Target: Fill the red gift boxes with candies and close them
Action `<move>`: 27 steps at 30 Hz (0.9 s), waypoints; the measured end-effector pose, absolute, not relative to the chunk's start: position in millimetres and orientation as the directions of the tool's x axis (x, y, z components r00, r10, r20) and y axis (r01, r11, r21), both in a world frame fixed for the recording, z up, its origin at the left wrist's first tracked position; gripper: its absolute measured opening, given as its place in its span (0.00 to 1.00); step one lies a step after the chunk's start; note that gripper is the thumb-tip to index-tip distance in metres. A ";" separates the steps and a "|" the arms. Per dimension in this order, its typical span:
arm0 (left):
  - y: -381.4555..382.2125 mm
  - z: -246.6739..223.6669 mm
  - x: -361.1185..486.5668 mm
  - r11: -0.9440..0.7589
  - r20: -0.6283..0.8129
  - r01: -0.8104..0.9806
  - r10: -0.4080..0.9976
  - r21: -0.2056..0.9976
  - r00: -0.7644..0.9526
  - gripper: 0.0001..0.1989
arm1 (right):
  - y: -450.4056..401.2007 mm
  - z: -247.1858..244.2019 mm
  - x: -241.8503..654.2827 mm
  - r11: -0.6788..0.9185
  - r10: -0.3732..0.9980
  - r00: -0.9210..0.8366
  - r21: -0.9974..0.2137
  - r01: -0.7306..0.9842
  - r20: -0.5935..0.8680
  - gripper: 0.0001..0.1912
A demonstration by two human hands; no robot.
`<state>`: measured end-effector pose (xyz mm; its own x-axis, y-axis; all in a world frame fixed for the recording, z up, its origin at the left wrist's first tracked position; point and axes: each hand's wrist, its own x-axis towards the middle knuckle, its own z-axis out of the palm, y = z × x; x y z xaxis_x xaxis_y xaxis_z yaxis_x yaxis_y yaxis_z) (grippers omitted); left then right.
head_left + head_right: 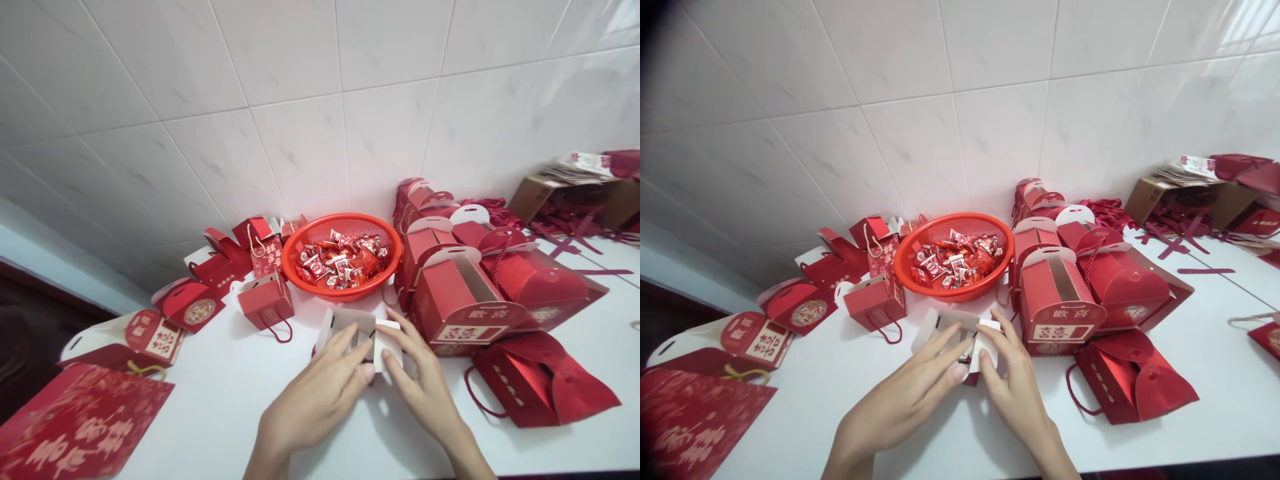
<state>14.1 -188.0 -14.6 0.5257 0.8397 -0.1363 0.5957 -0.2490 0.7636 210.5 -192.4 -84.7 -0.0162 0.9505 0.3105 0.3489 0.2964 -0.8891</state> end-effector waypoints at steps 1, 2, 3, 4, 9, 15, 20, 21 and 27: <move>-186.2 -14.7 10.1 -0.247 -0.113 0.600 0.860 0.761 0.498 0.26 | -192.0 -86.3 209.6 0.282 0.956 -0.029 -0.893 0.350 0.291 0.18; -184.3 -14.2 6.4 -0.252 -0.093 0.610 0.874 0.751 0.476 0.26 | -191.4 -87.2 208.2 0.276 0.959 -0.041 -0.896 0.349 0.279 0.18; -182.1 -12.8 2.9 -0.262 -0.077 0.622 0.883 0.738 0.464 0.26 | -190.6 -87.6 206.3 0.274 0.960 -0.050 -0.898 0.344 0.274 0.18; -179.6 -10.5 -0.6 -0.274 -0.066 0.632 0.885 0.725 0.461 0.27 | -189.7 -87.6 204.2 0.277 0.960 -0.053 -0.900 0.335 0.276 0.18; -149.7 14.2 -15.4 -0.390 0.046 0.589 0.857 0.708 0.513 0.23 | -185.1 -83.3 196.0 0.314 0.944 0.020 -0.911 0.267 0.331 0.14; -69.0 37.9 -17.0 -0.413 0.233 0.647 0.908 0.641 0.348 0.19 | -182.6 -73.8 192.4 0.397 0.912 0.021 -0.893 0.212 0.410 0.10; 0.7 27.0 -3.8 -0.407 -0.110 0.851 0.879 0.332 0.464 0.21 | -181.7 -75.0 192.0 0.439 0.893 -0.006 -0.870 0.223 0.449 0.11; 12.6 22.3 -0.6 -0.410 -0.143 0.858 0.872 0.311 0.468 0.21 | -181.5 -76.3 192.4 0.440 0.893 -0.006 -0.869 0.225 0.451 0.12; 61.0 -7.9 14.8 -0.450 -0.236 0.862 0.834 0.235 0.499 0.28 | -179.6 -84.7 193.9 0.422 0.899 0.018 -0.875 0.235 0.438 0.12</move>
